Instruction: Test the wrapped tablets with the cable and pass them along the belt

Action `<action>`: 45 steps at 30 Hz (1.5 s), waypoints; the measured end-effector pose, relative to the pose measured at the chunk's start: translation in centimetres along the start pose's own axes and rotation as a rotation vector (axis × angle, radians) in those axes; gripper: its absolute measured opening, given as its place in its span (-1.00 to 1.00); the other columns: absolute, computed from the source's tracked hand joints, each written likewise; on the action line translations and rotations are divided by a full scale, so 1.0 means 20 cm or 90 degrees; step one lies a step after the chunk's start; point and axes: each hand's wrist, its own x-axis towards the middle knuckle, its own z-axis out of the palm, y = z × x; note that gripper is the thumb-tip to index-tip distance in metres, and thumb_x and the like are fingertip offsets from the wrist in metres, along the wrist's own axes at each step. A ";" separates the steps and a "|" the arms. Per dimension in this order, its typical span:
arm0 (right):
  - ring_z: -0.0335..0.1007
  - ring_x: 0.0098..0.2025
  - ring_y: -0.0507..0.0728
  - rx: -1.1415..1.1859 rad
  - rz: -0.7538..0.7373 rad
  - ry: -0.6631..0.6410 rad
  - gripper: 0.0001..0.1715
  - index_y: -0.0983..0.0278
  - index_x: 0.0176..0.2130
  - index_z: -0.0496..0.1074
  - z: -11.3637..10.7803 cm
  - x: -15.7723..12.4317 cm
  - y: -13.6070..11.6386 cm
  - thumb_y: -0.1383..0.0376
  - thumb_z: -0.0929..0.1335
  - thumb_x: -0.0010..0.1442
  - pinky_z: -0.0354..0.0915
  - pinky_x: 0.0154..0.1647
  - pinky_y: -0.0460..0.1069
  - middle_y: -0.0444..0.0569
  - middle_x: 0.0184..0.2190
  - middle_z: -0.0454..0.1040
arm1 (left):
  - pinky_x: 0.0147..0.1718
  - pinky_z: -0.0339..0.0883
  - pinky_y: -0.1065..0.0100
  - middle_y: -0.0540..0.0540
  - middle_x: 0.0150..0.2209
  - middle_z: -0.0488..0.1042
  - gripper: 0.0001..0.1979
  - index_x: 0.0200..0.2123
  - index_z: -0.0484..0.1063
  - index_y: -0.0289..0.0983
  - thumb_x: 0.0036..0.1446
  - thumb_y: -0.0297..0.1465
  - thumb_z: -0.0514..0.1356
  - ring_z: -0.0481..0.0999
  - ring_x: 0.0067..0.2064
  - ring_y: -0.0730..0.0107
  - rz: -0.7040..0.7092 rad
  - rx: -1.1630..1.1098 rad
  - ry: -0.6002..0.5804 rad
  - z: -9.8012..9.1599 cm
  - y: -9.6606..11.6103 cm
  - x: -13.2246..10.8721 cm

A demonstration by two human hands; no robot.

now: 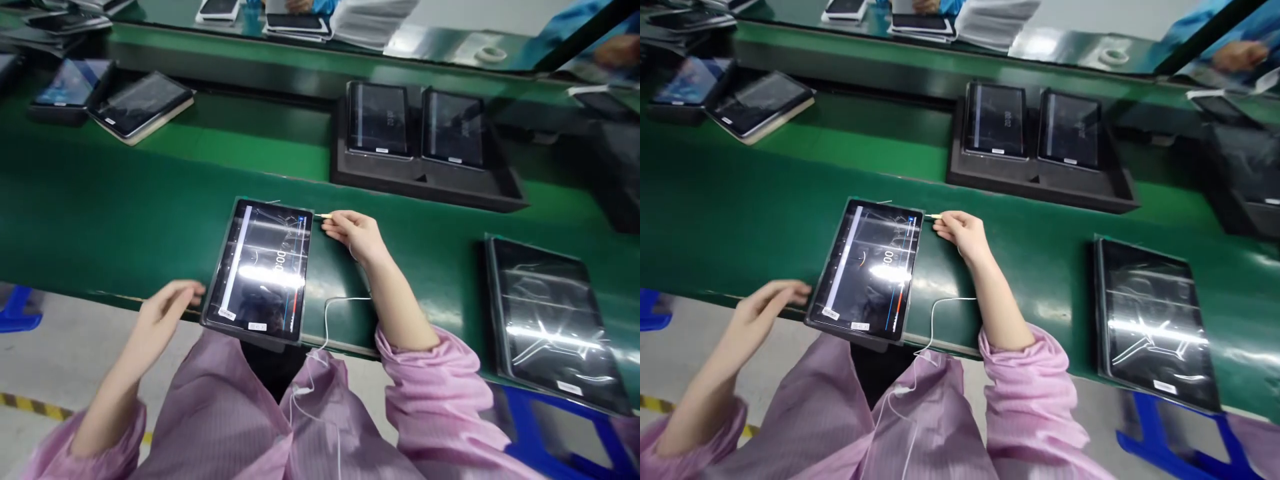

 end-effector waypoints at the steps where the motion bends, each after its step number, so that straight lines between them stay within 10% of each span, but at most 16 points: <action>1: 0.65 -0.32 0.05 0.001 0.005 -0.012 -0.87 0.27 -0.35 0.56 0.02 0.01 -0.01 0.28 0.54 0.18 0.57 -0.26 -0.14 -0.03 -0.40 0.65 | 0.17 0.41 0.04 -0.18 0.05 0.61 -0.52 0.01 0.56 -0.19 0.28 0.04 0.16 0.60 0.07 0.05 0.047 0.019 0.031 0.02 0.03 0.09; 9: 0.62 -0.37 0.00 0.018 0.035 -0.051 -0.89 0.30 -0.38 0.58 0.07 0.03 -0.04 0.38 0.51 0.21 0.55 -0.27 -0.18 -0.02 -0.43 0.64 | 0.38 0.11 -0.06 -0.15 0.32 0.42 -0.44 0.33 0.36 -0.19 0.40 -0.08 0.00 0.35 0.35 0.04 0.219 0.137 -0.019 0.22 0.11 0.55; 26: 0.55 -0.45 -0.01 -0.014 0.058 -0.154 -0.85 0.30 -0.41 0.57 0.07 0.06 -0.06 0.38 0.58 0.08 0.55 -0.29 -0.17 -0.07 -0.49 0.60 | 0.38 0.18 -0.02 -0.12 0.25 0.50 -0.49 0.22 0.50 -0.13 0.32 -0.04 0.23 0.43 0.33 0.06 0.273 -0.024 -0.032 0.17 0.03 0.63; 35: 0.54 -0.15 0.20 -0.229 -0.072 -0.131 -0.77 -0.08 -0.38 0.58 0.07 0.01 -0.10 -0.08 0.55 0.11 0.53 0.02 0.12 -0.14 -0.28 0.64 | 0.44 0.09 -0.04 0.00 0.27 0.48 -0.57 0.19 0.53 -0.11 0.25 -0.30 0.28 0.36 0.38 0.08 0.284 -0.066 -0.049 0.18 0.00 0.69; 40: 0.38 0.19 0.25 -0.474 -0.343 -0.052 -0.74 -0.17 -0.01 0.58 0.02 -0.31 -0.24 0.13 0.38 0.33 0.38 0.22 0.14 -0.17 0.14 0.50 | 0.46 -0.01 -0.10 0.11 0.36 0.36 -0.50 0.26 0.44 0.03 0.26 -0.31 0.29 0.23 0.45 0.06 0.281 -0.026 -0.093 0.17 -0.02 0.71; 42: 0.49 0.09 0.19 -0.459 -0.388 -0.264 -0.63 -0.14 0.05 0.57 -0.03 -0.54 -0.26 0.25 0.33 0.36 0.40 0.22 0.10 -0.14 0.02 0.57 | 0.47 -0.05 -0.14 0.10 0.40 0.29 -0.44 0.29 0.39 0.06 0.24 -0.32 0.32 0.19 0.47 0.04 0.281 0.005 -0.094 0.17 -0.02 0.70; 45: 0.63 -0.01 0.21 -0.360 -0.199 -0.727 -0.55 -0.16 0.11 0.57 -0.12 -0.88 -0.17 0.30 0.35 0.36 0.59 0.03 0.08 -0.15 0.00 0.64 | 0.46 0.00 -0.12 0.02 0.40 0.31 -0.44 0.29 0.40 0.00 0.22 -0.31 0.33 0.23 0.45 0.05 0.271 -0.016 -0.078 0.19 -0.02 0.69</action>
